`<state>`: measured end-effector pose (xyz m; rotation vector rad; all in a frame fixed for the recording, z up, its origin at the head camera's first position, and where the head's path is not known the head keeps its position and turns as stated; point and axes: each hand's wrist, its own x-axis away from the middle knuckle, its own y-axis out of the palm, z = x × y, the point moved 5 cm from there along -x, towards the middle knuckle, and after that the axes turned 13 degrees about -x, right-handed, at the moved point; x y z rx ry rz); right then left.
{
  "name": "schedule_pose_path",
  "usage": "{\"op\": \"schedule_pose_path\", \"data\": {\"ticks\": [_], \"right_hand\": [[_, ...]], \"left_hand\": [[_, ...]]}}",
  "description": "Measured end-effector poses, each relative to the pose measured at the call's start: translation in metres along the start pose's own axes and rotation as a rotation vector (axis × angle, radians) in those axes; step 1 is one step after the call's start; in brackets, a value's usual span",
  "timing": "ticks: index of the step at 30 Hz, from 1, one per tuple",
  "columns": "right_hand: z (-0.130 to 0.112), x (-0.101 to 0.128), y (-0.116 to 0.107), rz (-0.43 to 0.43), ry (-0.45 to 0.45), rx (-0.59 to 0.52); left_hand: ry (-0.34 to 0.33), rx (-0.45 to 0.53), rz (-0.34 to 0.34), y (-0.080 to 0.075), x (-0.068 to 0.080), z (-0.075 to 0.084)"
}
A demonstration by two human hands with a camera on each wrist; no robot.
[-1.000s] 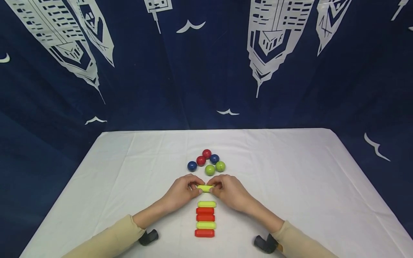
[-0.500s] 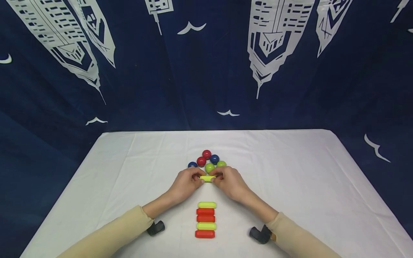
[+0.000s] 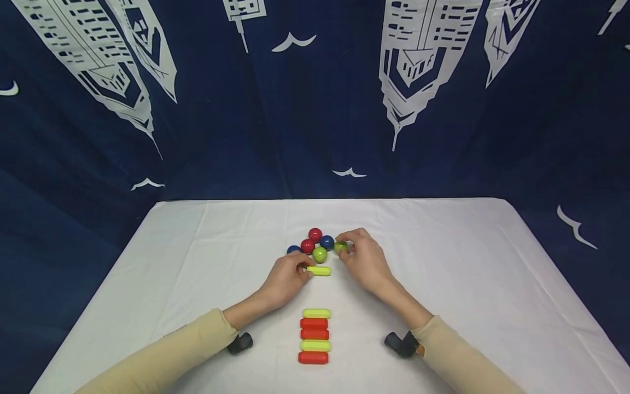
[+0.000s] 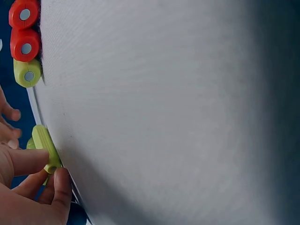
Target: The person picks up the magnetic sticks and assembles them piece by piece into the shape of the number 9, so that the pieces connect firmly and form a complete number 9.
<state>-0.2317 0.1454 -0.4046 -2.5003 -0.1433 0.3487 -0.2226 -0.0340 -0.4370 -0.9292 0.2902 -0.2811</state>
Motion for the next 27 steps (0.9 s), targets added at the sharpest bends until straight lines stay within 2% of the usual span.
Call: {"op": "schedule_pose_path", "data": {"ticks": [7, 15, 20, 27], "right_hand": [[0.016, -0.009, 0.001, -0.149, 0.068, 0.023], [0.016, 0.004, 0.004, -0.243, 0.041, -0.038], [0.015, 0.011, 0.008, -0.273, 0.02, -0.093], [0.017, 0.012, 0.011, -0.27, 0.011, -0.121]], "left_hand": [[-0.006, 0.012, 0.011, 0.0, -0.001, 0.001], [-0.013, 0.025, 0.02, -0.002, -0.001, 0.001], [-0.028, 0.028, 0.028, -0.003, -0.002, 0.0], [-0.038, 0.067, 0.049, -0.005, -0.001, -0.003]]}}
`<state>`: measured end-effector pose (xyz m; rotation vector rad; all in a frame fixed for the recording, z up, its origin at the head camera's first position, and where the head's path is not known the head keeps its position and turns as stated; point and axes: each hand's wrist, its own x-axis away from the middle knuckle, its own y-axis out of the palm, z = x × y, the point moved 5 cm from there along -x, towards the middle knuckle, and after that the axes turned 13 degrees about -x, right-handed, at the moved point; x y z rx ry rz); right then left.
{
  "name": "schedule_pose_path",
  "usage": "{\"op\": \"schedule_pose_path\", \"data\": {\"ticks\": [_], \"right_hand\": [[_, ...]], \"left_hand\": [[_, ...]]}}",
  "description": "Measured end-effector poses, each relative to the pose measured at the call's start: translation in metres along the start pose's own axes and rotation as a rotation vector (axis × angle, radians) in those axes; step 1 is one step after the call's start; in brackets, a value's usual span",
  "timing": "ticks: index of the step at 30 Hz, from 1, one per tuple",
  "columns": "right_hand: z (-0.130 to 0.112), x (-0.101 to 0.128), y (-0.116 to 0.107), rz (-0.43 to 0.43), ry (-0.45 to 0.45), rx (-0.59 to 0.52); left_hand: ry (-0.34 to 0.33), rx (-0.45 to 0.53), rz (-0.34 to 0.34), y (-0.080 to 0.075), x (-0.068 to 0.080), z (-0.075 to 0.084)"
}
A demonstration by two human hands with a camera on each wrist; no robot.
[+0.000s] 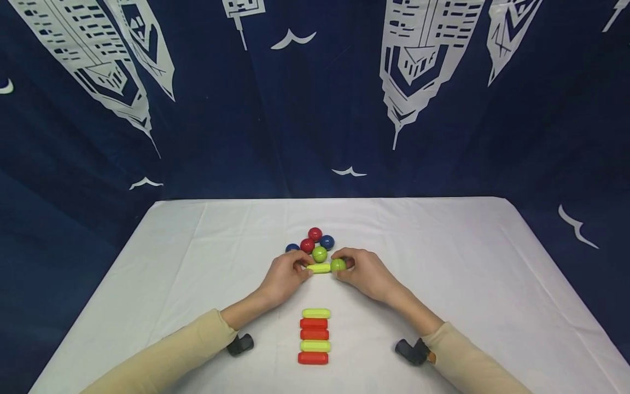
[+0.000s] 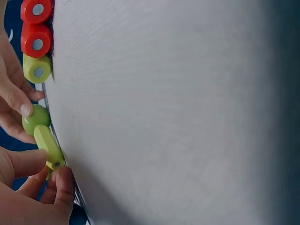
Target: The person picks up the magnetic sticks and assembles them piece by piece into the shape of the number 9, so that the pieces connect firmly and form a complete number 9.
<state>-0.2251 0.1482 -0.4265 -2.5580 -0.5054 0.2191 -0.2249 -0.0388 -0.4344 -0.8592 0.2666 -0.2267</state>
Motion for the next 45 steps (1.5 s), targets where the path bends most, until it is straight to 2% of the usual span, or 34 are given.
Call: {"op": "schedule_pose_path", "data": {"ticks": [5, 10, 15, 19, 25, 36, 40, 42, 45], "right_hand": [[0.003, 0.001, -0.001, 0.005, 0.001, -0.019], [0.007, 0.001, -0.003, 0.014, 0.012, -0.034], [0.01, 0.0, -0.002, 0.012, 0.02, -0.044], [0.011, -0.002, -0.003, 0.013, 0.023, -0.052], [0.011, -0.005, -0.004, 0.025, 0.037, -0.064], [0.011, -0.008, -0.004, 0.021, 0.023, -0.057], [0.01, -0.008, -0.003, 0.012, 0.03, -0.055], [0.01, -0.007, -0.002, 0.012, 0.035, -0.054], [0.01, -0.007, -0.003, 0.012, 0.04, -0.056]], "left_hand": [[-0.012, 0.049, 0.08, -0.01, 0.001, -0.004], [-0.042, -0.015, 0.14, -0.023, -0.005, -0.01], [-0.075, -0.062, 0.079, -0.025, -0.01, -0.02], [-0.077, -0.036, 0.033, -0.023, -0.009, -0.023], [-0.064, 0.022, 0.0, -0.02, -0.006, -0.023], [-0.042, 0.046, -0.009, -0.018, -0.002, -0.02], [-0.043, 0.032, 0.034, -0.02, 0.005, -0.016], [-0.024, 0.033, 0.064, -0.021, 0.01, -0.012], [0.009, 0.042, 0.072, -0.02, 0.02, -0.005]]}}
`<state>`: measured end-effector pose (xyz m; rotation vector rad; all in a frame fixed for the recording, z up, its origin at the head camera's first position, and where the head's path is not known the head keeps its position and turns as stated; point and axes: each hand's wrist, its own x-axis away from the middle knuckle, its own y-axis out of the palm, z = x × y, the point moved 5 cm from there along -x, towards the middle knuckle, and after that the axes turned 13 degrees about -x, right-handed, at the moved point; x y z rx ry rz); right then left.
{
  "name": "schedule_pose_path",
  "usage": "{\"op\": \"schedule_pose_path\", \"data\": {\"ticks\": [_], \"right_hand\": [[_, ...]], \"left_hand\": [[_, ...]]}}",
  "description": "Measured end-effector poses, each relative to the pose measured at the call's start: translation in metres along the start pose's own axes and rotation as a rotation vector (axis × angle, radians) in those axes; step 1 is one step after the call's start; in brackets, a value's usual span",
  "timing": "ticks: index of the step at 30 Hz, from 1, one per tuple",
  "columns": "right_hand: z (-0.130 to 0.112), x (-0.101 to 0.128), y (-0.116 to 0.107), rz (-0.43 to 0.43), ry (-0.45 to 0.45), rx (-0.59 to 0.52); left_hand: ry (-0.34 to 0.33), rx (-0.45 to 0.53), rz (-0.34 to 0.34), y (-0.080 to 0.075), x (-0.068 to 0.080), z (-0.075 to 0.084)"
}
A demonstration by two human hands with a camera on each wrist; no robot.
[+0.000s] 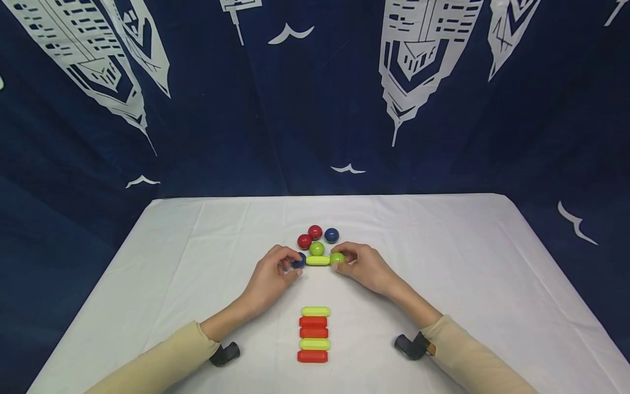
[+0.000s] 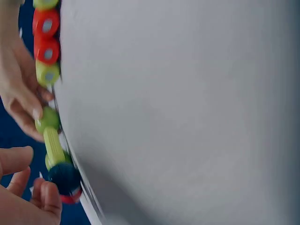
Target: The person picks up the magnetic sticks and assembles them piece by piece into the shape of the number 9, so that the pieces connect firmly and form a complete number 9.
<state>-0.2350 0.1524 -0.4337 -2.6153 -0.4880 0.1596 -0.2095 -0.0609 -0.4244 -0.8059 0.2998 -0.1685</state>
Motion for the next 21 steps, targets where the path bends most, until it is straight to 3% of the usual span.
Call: {"op": "schedule_pose_path", "data": {"ticks": [2, 5, 12, 15, 21], "right_hand": [[0.0, 0.0, 0.0, 0.0, 0.002, -0.002], [0.001, 0.0, -0.001, -0.002, 0.005, -0.005], [0.002, 0.0, -0.001, 0.0, 0.003, -0.009], [0.002, 0.0, 0.0, -0.003, 0.002, -0.011], [0.002, 0.0, 0.0, -0.001, 0.0, -0.005]], "left_hand": [[0.037, 0.006, -0.02, 0.001, 0.007, 0.006], [0.071, 0.012, -0.106, 0.006, 0.016, 0.013], [0.124, -0.057, -0.374, 0.025, 0.026, 0.019], [0.155, -0.102, -0.414, 0.029, 0.026, 0.021], [0.234, -0.189, -0.425, 0.032, 0.026, 0.028]]}}
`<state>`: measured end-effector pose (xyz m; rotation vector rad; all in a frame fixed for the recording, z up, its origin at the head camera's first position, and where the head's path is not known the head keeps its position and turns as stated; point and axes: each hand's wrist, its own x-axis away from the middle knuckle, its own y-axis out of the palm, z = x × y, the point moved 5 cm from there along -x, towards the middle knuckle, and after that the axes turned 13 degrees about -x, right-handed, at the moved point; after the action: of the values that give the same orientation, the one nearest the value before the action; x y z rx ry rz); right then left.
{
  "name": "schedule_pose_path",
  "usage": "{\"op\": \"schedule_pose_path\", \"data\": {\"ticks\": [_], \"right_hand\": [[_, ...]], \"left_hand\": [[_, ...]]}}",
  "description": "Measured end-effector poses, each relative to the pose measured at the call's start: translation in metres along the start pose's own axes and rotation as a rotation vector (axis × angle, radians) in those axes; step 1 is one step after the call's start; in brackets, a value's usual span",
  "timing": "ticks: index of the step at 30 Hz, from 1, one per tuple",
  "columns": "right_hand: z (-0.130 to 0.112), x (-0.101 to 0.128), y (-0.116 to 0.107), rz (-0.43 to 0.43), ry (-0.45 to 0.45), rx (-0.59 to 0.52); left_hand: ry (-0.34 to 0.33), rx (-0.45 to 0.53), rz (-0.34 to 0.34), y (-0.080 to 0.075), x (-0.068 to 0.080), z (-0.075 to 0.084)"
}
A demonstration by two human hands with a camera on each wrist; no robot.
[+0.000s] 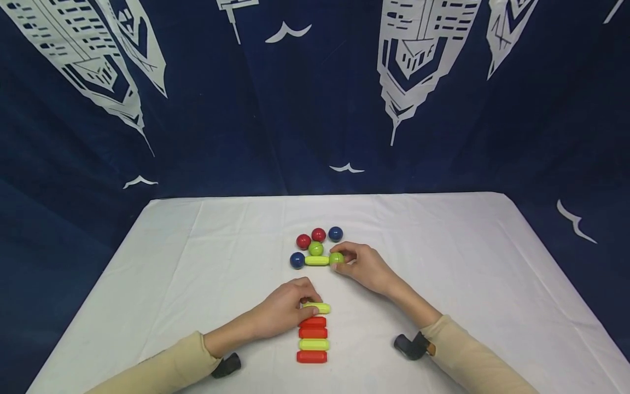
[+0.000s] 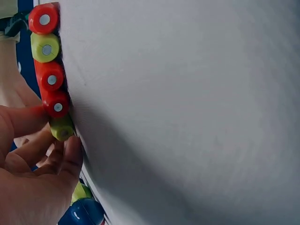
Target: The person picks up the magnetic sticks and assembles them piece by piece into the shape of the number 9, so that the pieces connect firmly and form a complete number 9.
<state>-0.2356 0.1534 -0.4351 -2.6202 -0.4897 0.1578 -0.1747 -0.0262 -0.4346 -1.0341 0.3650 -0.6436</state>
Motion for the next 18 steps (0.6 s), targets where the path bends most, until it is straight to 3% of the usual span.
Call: {"op": "schedule_pose_path", "data": {"ticks": [3, 7, 18], "right_hand": [[0.0, 0.0, 0.0, 0.002, 0.001, -0.003], [0.0, -0.001, 0.0, 0.001, 0.005, -0.005], [0.001, 0.0, 0.0, 0.001, 0.013, -0.004]], "left_hand": [[-0.017, -0.004, -0.001, 0.0, 0.001, -0.001], [-0.09, 0.072, 0.027, -0.003, 0.003, -0.008], [-0.366, 0.493, 0.251, -0.015, 0.011, -0.036]]}}
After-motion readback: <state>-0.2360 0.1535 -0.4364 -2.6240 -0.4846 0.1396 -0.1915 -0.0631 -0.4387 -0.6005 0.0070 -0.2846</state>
